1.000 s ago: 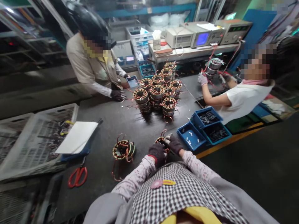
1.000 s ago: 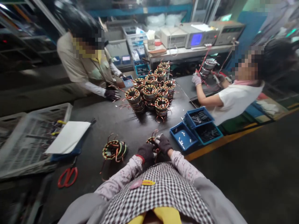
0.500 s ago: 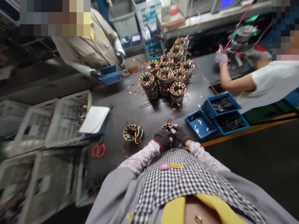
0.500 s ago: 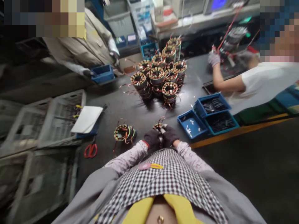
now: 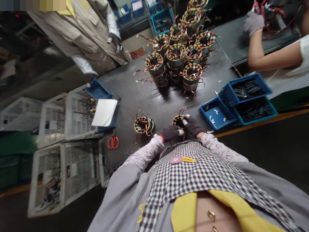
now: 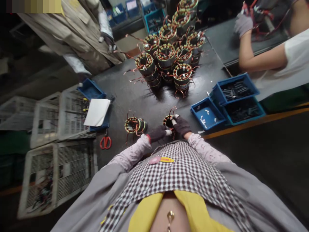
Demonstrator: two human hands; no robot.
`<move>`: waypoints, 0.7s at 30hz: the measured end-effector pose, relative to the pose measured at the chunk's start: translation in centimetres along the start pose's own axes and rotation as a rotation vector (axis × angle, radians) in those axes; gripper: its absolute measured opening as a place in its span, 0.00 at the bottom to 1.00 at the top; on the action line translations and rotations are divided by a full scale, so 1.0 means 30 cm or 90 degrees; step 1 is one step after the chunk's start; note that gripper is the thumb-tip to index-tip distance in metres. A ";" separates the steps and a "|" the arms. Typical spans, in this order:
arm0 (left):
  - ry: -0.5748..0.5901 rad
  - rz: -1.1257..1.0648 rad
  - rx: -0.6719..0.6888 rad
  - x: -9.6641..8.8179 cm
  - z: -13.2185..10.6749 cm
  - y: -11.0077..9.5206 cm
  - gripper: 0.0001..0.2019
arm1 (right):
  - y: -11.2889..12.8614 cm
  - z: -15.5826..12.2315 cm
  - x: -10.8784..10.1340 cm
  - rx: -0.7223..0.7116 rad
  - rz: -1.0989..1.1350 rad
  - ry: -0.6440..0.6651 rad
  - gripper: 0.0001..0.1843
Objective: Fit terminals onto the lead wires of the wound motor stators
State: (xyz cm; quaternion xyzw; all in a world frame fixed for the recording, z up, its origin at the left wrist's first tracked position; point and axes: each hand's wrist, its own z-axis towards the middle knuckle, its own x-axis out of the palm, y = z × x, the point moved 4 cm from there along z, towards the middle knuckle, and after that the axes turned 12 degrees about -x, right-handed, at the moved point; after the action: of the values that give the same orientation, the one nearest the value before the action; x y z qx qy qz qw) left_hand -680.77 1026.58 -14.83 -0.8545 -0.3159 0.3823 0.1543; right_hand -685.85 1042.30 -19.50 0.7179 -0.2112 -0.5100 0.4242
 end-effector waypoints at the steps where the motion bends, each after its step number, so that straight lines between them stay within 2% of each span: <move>1: 0.017 -0.046 0.010 -0.014 0.004 0.008 0.18 | 0.002 0.001 -0.002 0.006 0.029 -0.006 0.12; 4: 0.052 -0.116 0.024 -0.043 0.007 0.027 0.24 | 0.014 -0.010 -0.020 0.023 0.231 0.003 0.12; 7: 0.128 -0.315 0.026 -0.033 0.002 0.026 0.28 | 0.053 -0.037 -0.058 -0.002 0.439 0.049 0.20; 10: 0.231 -0.554 -0.010 0.017 0.007 0.009 0.29 | 0.109 -0.052 -0.099 -0.038 0.474 0.056 0.20; 14: 0.274 -0.665 -0.061 0.079 0.030 -0.025 0.29 | 0.168 -0.043 -0.119 -0.039 0.474 0.056 0.20; 16: 0.249 -0.675 -0.042 0.080 0.037 -0.039 0.27 | 0.161 -0.040 -0.137 -0.034 0.464 0.034 0.20; 18: 0.140 -0.626 0.004 0.049 0.039 -0.037 0.22 | 0.106 -0.043 -0.185 -0.023 0.438 -0.040 0.20; 20: 0.006 -0.463 0.036 0.012 0.032 -0.024 0.17 | 0.000 -0.055 -0.267 0.007 0.376 -0.170 0.19; 21: -0.038 -0.340 0.047 0.001 0.027 -0.019 0.17 | -0.067 -0.066 -0.317 0.035 0.318 -0.233 0.16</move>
State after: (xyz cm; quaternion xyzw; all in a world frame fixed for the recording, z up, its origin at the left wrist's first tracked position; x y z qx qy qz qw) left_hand -681.60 1027.05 -15.09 -0.7232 -0.5203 0.3643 0.2712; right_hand -688.03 1051.17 -15.67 0.5514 -0.4675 -0.5047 0.4719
